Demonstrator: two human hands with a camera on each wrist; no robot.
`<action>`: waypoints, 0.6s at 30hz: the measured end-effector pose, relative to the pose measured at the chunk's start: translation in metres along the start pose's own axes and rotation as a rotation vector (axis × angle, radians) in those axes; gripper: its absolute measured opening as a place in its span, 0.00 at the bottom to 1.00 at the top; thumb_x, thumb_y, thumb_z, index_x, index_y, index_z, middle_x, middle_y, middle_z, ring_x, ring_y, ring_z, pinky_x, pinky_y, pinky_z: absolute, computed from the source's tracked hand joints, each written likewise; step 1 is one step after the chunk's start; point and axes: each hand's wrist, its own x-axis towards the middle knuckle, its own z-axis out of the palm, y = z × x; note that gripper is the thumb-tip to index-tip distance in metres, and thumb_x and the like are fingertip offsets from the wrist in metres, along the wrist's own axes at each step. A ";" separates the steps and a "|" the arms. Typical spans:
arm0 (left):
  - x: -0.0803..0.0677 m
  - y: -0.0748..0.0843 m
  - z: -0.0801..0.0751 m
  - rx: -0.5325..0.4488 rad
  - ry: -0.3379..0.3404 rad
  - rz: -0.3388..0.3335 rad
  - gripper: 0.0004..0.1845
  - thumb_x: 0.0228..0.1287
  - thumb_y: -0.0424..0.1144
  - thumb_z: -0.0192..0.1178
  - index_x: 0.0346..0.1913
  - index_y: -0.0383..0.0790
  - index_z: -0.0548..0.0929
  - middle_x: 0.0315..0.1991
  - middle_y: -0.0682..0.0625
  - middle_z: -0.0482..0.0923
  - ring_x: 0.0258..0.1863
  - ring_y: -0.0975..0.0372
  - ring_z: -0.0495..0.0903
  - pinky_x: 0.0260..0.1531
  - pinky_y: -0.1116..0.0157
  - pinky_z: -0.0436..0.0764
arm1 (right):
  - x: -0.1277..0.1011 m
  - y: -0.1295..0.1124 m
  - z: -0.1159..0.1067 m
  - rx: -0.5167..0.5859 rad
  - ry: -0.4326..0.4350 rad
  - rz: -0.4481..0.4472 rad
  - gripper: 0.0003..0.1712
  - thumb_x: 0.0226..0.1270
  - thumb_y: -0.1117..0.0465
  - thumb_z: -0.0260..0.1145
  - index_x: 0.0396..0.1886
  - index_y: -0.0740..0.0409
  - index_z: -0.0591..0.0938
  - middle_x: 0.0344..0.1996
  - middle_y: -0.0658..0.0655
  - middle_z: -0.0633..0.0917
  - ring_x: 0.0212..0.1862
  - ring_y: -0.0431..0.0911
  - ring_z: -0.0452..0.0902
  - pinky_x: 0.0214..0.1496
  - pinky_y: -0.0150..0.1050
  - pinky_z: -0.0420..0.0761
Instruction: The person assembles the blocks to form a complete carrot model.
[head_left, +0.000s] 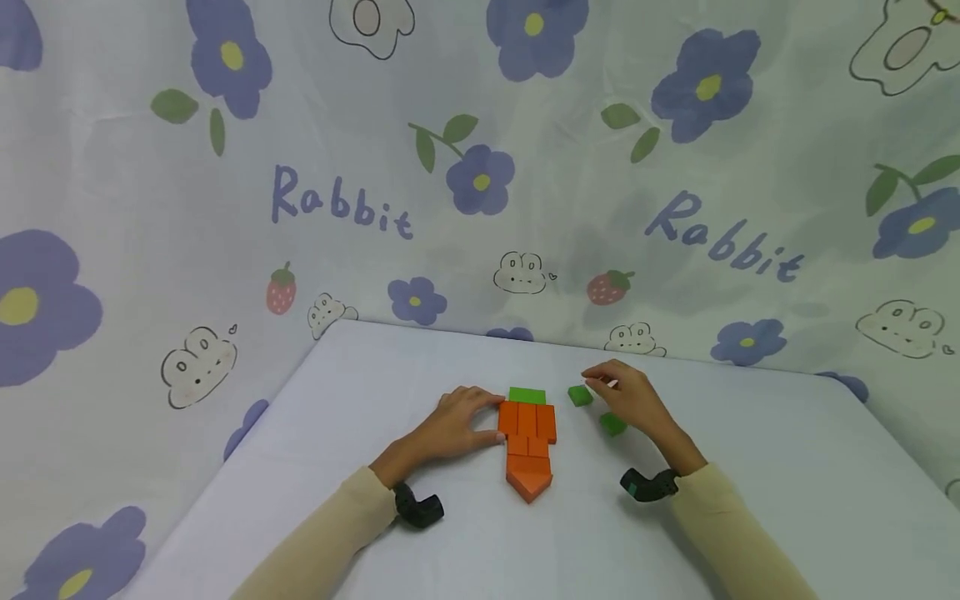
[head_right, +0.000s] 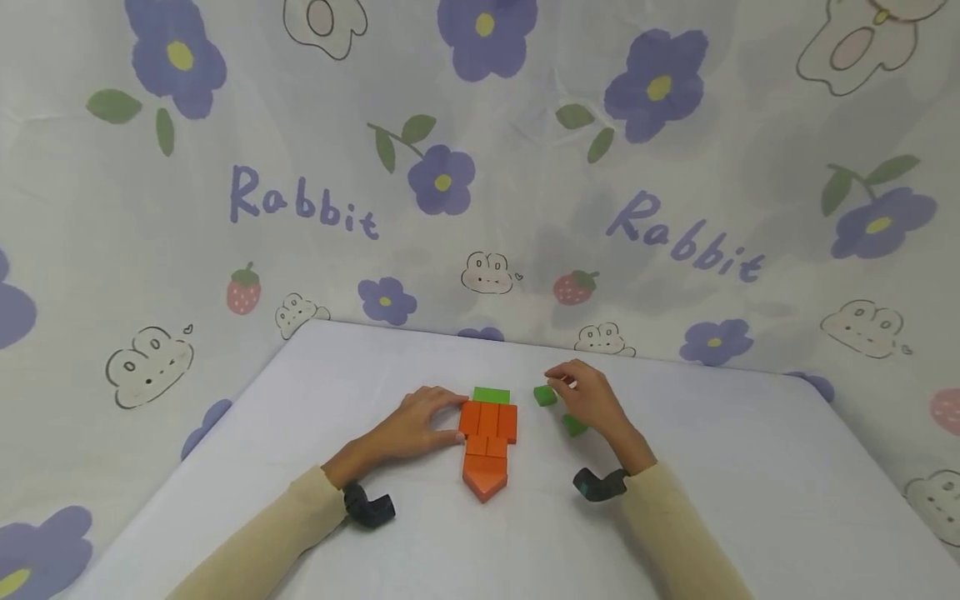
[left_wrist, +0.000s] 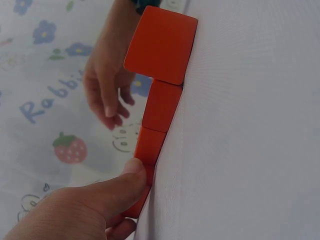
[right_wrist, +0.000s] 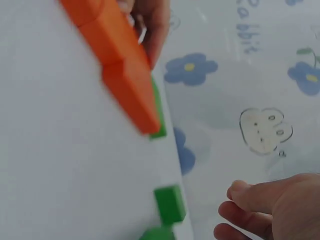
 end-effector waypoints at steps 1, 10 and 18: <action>0.000 0.000 0.000 -0.001 0.000 0.003 0.34 0.63 0.58 0.65 0.70 0.52 0.73 0.66 0.50 0.74 0.66 0.54 0.69 0.61 0.49 0.67 | -0.005 0.005 -0.003 -0.007 0.001 0.012 0.12 0.71 0.62 0.65 0.50 0.60 0.86 0.43 0.55 0.87 0.43 0.46 0.80 0.45 0.39 0.81; -0.001 0.001 0.000 -0.012 0.001 -0.005 0.33 0.63 0.57 0.66 0.69 0.51 0.74 0.65 0.49 0.75 0.66 0.53 0.69 0.61 0.49 0.67 | -0.049 0.036 -0.016 -0.029 -0.042 0.052 0.19 0.68 0.58 0.69 0.55 0.62 0.82 0.43 0.56 0.85 0.44 0.47 0.81 0.43 0.36 0.81; 0.000 0.002 0.000 -0.033 0.005 -0.005 0.33 0.63 0.57 0.66 0.69 0.51 0.74 0.66 0.49 0.74 0.66 0.52 0.69 0.62 0.48 0.66 | -0.067 0.055 -0.011 0.029 -0.052 -0.112 0.24 0.68 0.62 0.67 0.64 0.58 0.79 0.57 0.57 0.82 0.52 0.46 0.79 0.45 0.31 0.79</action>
